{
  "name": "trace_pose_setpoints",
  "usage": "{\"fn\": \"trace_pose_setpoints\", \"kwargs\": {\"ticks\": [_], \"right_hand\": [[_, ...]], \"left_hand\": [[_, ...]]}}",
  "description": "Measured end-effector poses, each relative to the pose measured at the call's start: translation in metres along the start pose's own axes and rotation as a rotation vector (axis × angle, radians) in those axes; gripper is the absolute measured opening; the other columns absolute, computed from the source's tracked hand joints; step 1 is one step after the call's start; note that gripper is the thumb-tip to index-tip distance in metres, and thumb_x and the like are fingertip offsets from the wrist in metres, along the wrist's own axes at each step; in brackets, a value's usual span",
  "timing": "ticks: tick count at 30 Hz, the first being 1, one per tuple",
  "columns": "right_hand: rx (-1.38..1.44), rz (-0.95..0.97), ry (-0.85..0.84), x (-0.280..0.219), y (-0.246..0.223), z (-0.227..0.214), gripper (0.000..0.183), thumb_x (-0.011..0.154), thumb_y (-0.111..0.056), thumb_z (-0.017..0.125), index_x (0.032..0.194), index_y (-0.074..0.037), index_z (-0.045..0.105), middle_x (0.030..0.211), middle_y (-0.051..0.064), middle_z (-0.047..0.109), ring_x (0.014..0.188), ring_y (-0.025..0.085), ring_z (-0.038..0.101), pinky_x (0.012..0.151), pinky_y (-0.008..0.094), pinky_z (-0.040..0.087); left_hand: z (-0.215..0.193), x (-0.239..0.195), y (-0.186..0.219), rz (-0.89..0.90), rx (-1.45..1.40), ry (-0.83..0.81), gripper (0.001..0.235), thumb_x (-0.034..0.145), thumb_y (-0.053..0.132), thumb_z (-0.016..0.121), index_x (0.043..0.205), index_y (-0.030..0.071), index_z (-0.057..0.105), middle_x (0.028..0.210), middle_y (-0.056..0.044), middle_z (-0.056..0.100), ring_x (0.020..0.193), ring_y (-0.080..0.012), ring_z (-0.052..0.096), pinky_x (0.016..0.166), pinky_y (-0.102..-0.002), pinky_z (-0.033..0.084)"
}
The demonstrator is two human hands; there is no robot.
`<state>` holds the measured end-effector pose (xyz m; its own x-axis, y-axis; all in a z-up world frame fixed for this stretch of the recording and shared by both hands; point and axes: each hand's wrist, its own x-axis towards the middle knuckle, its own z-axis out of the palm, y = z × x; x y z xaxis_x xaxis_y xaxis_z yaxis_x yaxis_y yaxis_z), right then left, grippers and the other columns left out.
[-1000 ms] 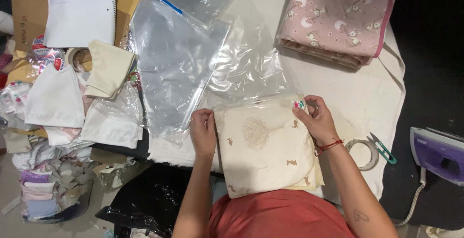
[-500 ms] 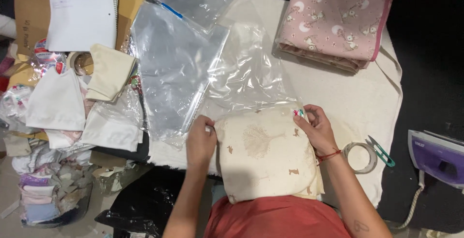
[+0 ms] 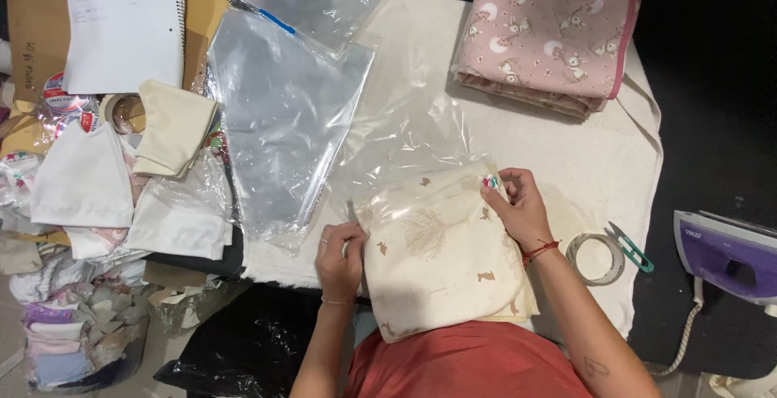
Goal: Packaging folded fabric items into plastic bags and sealing them with tape
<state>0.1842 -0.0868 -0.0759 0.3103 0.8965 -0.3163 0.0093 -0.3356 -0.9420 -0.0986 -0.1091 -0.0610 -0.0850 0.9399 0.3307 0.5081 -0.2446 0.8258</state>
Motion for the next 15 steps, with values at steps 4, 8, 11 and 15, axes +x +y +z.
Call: {"fn": "trace_pose_setpoints", "kwargs": {"ticks": [4,8,11,15], "right_hand": [[0.014,-0.005,0.001,-0.004,-0.012,0.001,0.034,0.078,-0.013,0.064,0.104,-0.005,0.044,0.072,0.004,0.056,0.058,0.007,0.049,0.049,0.019,0.042],[-0.039,0.025,0.034,-0.005,-0.019,-0.007,0.027,0.078,-0.016,0.065,0.1,-0.007,0.052,0.078,0.006,0.059,0.065,0.011,0.052,0.058,0.024,0.044],[-0.238,-0.01,0.075,-0.001,-0.033,-0.006,0.017,0.08,-0.017,0.063,0.095,-0.01,0.06,0.081,0.007,0.062,0.074,0.015,0.058,0.068,0.029,0.047],[-0.451,-0.225,0.092,0.013,-0.021,-0.01,0.009,0.082,-0.011,0.06,0.089,-0.015,0.066,0.077,0.005,0.065,0.072,0.016,0.062,0.066,0.029,0.049]], "left_hand": [[-0.012,0.003,0.012,-0.07,-0.024,-0.084,0.011,0.075,0.002,0.062,0.07,0.01,0.058,0.072,0.001,0.055,0.073,-0.0163,0.061,0.063,-0.024,0.051],[-0.013,0.012,0.017,-0.405,-0.108,-0.227,0.004,0.077,0.005,0.059,0.077,0.003,0.056,0.088,-0.012,0.054,0.083,-0.0272,0.06,0.062,-0.031,0.055],[-0.011,0.025,0.029,-0.51,-0.078,-0.29,0.012,0.083,0.013,0.053,0.085,0.002,0.049,0.099,-0.019,0.053,0.089,-0.0322,0.059,0.063,-0.035,0.055],[-0.009,0.026,0.016,-0.618,-0.011,-0.35,0.019,0.088,0.026,0.047,0.091,0.007,0.047,0.079,-0.012,0.061,0.071,-0.0234,0.061,0.058,-0.036,0.051]]}}
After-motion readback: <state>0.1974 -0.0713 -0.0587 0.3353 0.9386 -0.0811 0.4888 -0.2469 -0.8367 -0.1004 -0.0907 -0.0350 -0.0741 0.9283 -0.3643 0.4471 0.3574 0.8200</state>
